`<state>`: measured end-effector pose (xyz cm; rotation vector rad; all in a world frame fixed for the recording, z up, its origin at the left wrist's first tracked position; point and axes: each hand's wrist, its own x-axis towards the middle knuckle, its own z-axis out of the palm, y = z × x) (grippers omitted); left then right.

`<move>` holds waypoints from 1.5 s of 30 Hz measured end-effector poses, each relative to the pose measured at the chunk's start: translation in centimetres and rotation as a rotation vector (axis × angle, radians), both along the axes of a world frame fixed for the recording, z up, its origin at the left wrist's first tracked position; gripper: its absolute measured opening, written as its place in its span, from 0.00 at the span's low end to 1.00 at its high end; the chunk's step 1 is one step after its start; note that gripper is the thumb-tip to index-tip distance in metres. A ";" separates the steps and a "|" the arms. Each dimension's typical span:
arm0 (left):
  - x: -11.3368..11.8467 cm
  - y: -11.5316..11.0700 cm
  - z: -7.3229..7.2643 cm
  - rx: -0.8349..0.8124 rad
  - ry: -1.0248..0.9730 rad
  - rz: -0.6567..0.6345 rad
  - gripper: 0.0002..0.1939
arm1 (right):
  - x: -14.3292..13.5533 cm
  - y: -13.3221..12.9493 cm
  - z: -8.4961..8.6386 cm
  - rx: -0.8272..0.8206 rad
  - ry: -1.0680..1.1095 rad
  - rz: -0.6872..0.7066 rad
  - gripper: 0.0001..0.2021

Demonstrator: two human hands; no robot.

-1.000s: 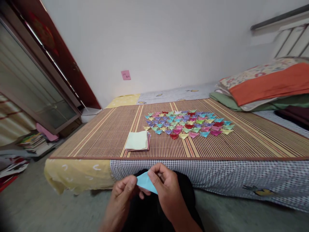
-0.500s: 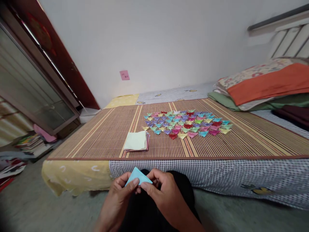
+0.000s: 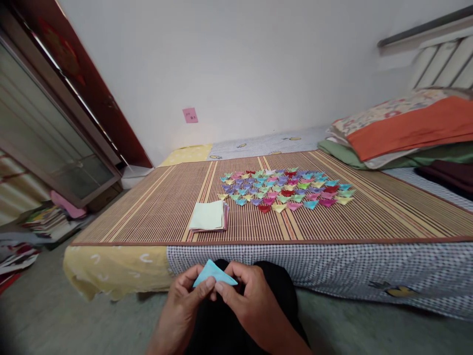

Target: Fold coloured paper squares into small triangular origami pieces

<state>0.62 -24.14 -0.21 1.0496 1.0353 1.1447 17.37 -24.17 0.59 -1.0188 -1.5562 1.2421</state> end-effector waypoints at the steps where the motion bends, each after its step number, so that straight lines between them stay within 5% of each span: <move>1: 0.0 0.0 0.0 0.004 0.011 0.012 0.18 | 0.1 0.0 0.0 -0.004 0.002 -0.009 0.13; 12: 0.1 0.4 0.4 0.055 0.118 0.127 0.21 | 1.8 1.1 -0.4 -0.049 0.059 -0.176 0.12; 17: 0.6 0.7 1.0 0.115 0.197 0.044 0.22 | 0.2 1.6 1.0 0.120 0.007 -0.137 0.05; 20: 0.5 0.7 1.4 0.129 0.241 0.023 0.21 | -0.5 1.8 1.4 0.174 0.015 -0.163 0.12; 28: -0.9 1.0 1.1 0.158 0.206 0.087 0.22 | 0.0 2.9 0.0 -0.057 0.163 -0.120 0.19; 31: -1.6 1.7 0.7 0.148 0.142 0.226 0.21 | -0.1 3.7 -0.1 -0.122 0.222 -0.121 0.21; 34: -1.7 2.8 1.1 0.120 0.064 0.295 0.19 | -0.4 5.2 0.4 -0.150 0.295 -0.142 0.23; 39: -0.1 6.4 3.3 0.202 0.017 0.096 0.16 | -1.6 9.7 1.2 -0.175 0.456 -0.084 0.24; 45: 2.1 12.9 5.1 0.372 0.014 0.188 0.13 | -2.3 16.1 2.3 -0.154 0.680 -0.116 0.19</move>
